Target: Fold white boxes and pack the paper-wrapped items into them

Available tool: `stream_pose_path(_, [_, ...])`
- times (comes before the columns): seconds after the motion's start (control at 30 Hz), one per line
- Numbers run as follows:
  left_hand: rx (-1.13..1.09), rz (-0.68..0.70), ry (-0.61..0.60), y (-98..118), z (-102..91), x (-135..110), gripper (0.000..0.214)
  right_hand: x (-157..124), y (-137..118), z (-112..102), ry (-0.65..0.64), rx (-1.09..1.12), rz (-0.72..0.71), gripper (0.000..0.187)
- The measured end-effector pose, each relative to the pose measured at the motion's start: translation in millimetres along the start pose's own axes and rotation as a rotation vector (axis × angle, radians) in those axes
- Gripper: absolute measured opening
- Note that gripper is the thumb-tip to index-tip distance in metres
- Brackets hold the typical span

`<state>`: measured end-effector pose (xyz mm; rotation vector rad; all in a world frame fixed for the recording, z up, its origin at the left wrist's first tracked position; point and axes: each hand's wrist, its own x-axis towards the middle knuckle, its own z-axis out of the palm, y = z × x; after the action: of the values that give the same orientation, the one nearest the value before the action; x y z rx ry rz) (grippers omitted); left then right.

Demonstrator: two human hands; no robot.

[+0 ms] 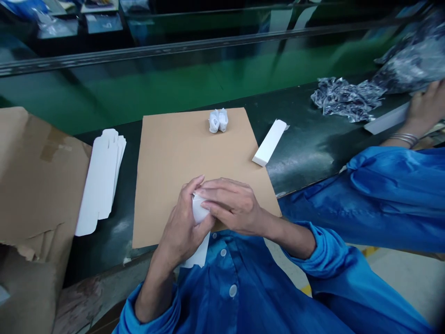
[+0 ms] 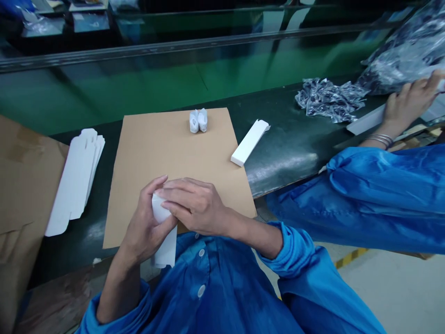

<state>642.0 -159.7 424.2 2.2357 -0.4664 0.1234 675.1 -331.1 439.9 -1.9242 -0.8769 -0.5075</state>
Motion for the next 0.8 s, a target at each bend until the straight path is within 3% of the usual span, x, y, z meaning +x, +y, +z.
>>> stream_pose_path(0.2, [-0.066,-0.037,-0.047,-6,6.7,-3,0.068,-6,4,1,-0.073,-0.095,-0.111,0.018])
stream_pose_path(0.33, [-0.118,-0.099,-0.012,-5,5.0,-2,0.068,-6,6,0,-0.159,-0.015,-0.058,0.026])
stream_pose_path(0.4, [-0.144,-0.148,0.138,-4,4.1,2,0.066,-4,5,-4,-0.216,0.117,0.062,0.036])
stream_pose_path(0.53, [-0.364,-0.322,0.518,-8,6.5,17,0.054,-10,-2,-14,-0.182,0.274,0.481,0.067])
stream_pose_path(0.63, [-0.535,-0.4,0.743,-19,7.6,27,0.044,-24,-3,-14,-0.384,0.324,0.652,0.07])
stream_pose_path(0.73, [-0.34,-0.368,0.756,-31,1.7,26,0.049,-28,12,-13,-0.458,0.477,0.798,0.042])
stream_pose_path(0.8, [-0.017,-0.234,0.606,-36,-5.5,19,0.065,-21,28,-16,-0.519,0.586,0.878,0.027])
